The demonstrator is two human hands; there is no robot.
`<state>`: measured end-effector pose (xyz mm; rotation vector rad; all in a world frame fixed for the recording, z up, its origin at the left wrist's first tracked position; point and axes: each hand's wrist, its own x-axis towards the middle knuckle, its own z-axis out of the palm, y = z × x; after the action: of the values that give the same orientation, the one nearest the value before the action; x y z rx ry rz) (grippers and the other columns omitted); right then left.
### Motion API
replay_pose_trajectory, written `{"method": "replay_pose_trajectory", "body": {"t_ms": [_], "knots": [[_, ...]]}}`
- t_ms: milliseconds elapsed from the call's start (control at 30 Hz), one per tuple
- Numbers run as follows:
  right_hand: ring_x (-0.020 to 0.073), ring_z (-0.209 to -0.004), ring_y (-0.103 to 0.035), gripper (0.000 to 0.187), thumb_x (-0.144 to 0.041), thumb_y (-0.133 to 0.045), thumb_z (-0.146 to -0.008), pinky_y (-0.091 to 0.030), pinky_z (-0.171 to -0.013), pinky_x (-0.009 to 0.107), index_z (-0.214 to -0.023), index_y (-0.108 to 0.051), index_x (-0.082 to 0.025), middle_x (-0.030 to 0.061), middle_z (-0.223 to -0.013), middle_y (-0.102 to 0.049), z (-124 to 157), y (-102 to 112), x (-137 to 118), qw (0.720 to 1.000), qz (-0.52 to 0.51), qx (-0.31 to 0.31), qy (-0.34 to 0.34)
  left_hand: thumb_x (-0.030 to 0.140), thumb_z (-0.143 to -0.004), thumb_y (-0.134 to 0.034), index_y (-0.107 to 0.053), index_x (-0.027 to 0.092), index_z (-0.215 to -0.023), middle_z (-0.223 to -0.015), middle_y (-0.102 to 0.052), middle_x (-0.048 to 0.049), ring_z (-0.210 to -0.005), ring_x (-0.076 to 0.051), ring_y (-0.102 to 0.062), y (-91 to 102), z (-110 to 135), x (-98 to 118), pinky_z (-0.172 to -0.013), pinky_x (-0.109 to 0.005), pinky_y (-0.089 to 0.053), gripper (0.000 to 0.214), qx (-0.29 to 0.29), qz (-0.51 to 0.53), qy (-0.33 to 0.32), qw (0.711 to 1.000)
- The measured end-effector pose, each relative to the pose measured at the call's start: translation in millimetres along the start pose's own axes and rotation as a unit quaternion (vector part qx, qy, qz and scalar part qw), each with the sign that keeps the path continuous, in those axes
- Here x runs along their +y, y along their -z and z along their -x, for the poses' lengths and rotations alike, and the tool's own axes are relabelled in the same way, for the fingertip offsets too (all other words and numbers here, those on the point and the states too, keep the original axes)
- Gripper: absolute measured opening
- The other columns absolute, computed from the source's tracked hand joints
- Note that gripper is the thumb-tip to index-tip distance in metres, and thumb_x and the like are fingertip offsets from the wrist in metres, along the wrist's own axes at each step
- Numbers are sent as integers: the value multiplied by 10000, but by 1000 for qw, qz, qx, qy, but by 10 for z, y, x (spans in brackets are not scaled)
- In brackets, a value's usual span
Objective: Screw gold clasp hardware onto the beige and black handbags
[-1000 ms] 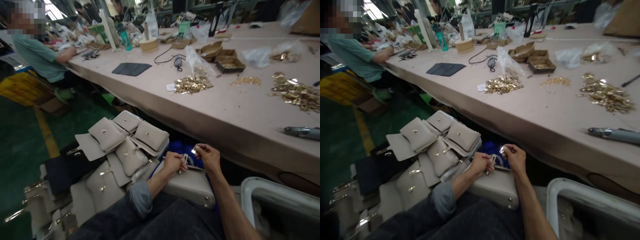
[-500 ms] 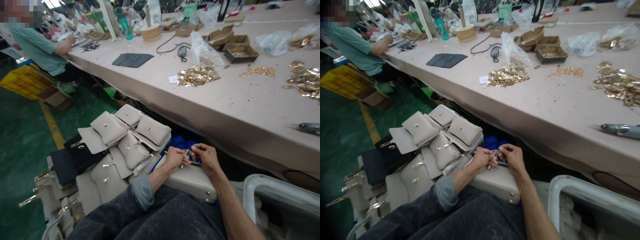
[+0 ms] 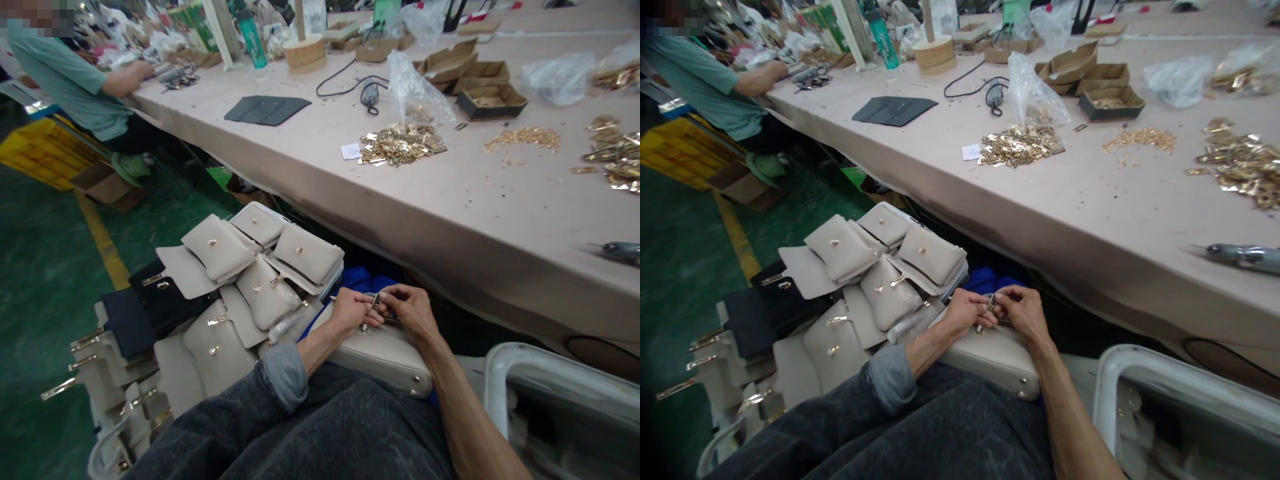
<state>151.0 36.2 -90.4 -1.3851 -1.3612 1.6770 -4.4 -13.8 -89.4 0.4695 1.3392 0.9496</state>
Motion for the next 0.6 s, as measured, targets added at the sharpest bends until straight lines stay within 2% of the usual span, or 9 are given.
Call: {"method": "replay_pose_trajectory", "body": {"t_ms": [367, 600], "knots": [[224, -646, -687, 375, -493, -817, -777, -562, -615, 315, -915, -782, -147, 89, -736, -730, -12, -12, 76, 999, 40, 6, 27, -94, -830, -509, -777, 4, -802, -674, -739, -144, -539, -177, -721, 13, 72, 58, -508, -233, -605, 287, -8, 2, -6, 1000], [217, -648, -691, 370, -498, -810, -782, -552, -616, 306, -916, -786, -154, 84, -751, -738, 6, -35, 54, 997, 67, 13, 38, -93, -795, -547, -780, 3, -809, -716, -749, -156, -551, -184, -727, 26, 79, 63, -505, -236, -611, 252, -10, 6, -13, 1000]]}}
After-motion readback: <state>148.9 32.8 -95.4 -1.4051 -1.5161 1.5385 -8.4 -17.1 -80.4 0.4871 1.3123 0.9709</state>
